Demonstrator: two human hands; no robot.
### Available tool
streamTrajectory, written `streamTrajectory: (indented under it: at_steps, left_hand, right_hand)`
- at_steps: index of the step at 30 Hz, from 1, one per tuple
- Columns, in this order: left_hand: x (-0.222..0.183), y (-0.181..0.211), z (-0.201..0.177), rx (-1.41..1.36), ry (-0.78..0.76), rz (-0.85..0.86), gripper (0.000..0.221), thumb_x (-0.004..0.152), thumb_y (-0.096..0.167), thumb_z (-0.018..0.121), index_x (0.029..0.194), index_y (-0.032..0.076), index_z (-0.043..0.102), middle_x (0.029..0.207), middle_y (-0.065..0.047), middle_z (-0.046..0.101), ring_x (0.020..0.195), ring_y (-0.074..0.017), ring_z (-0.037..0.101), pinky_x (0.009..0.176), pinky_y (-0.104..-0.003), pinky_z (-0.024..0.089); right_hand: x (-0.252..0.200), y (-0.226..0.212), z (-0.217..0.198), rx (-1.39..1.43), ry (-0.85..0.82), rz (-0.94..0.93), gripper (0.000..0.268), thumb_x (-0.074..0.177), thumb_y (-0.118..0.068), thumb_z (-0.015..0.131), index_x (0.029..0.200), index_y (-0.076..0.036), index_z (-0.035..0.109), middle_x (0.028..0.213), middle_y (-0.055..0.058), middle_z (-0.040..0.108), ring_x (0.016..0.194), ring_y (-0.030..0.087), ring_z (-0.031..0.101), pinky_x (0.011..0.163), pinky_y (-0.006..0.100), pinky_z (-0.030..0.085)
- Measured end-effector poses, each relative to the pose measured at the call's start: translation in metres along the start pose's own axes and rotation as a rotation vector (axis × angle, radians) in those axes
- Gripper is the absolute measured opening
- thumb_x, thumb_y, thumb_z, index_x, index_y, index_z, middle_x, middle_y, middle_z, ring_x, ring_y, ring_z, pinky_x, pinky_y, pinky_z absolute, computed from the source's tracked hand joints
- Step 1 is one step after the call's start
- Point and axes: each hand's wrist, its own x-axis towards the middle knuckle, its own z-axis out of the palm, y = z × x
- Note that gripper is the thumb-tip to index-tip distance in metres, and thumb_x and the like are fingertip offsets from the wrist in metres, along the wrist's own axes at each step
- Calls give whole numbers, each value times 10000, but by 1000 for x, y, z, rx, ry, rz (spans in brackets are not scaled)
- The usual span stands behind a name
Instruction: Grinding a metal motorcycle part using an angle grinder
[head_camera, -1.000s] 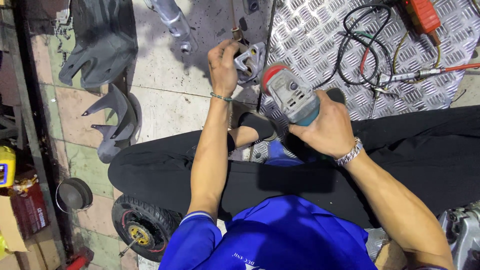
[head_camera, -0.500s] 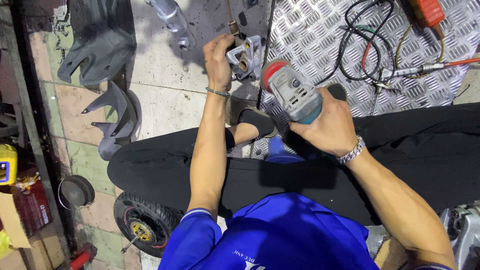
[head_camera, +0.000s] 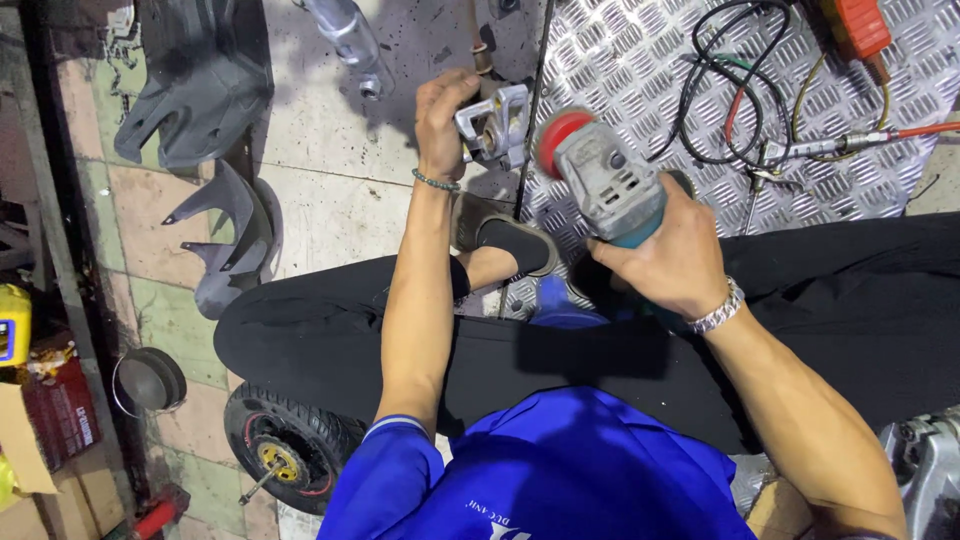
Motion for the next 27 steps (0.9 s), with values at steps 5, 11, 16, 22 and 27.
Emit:
streamTrajectory:
  at_steps: [5,11,16,22,27]
  left_hand:
    - [5,-8,-5,-26,-122,44,233,880,240,594,744,64,663,693,-9,569,604,-119,452,662,-259,341]
    - [5,-11,0,-68,-168,22,243,904,217,600,731,60,666,666,-16,603,543,-107,456,576,-251,354]
    - [7,-20,-1,-32,-187,108,246,927,217,614,710,106,652,624,36,533,514,-82,395,543,-238,320]
    - [-7,15,10,220,-116,148,286,951,209,578,703,75,628,624,56,457,571,-86,346,577,-259,284]
    - [-20,44,26,489,-27,233,386,994,225,488,661,32,455,590,37,364,563,-112,271,526,-316,247]
  right_hand:
    - [2,1,-1,4,5,-17,539,657,-198,880,1028,78,602,834,192,718,642,338,676,643,415,544]
    - [4,-7,4,-16,-17,-1,590,642,-216,862,1087,79,611,878,209,732,694,364,700,658,426,554]
    - [5,-11,6,-36,-8,-11,640,611,-208,866,1118,89,611,859,214,730,674,370,696,644,426,553]
    - [8,-13,3,-43,25,-44,590,621,-185,870,1050,114,597,838,228,720,641,370,677,636,434,546]
    - [11,-11,3,-105,74,-84,592,630,-187,866,1065,110,595,808,219,711,618,387,663,599,438,527]
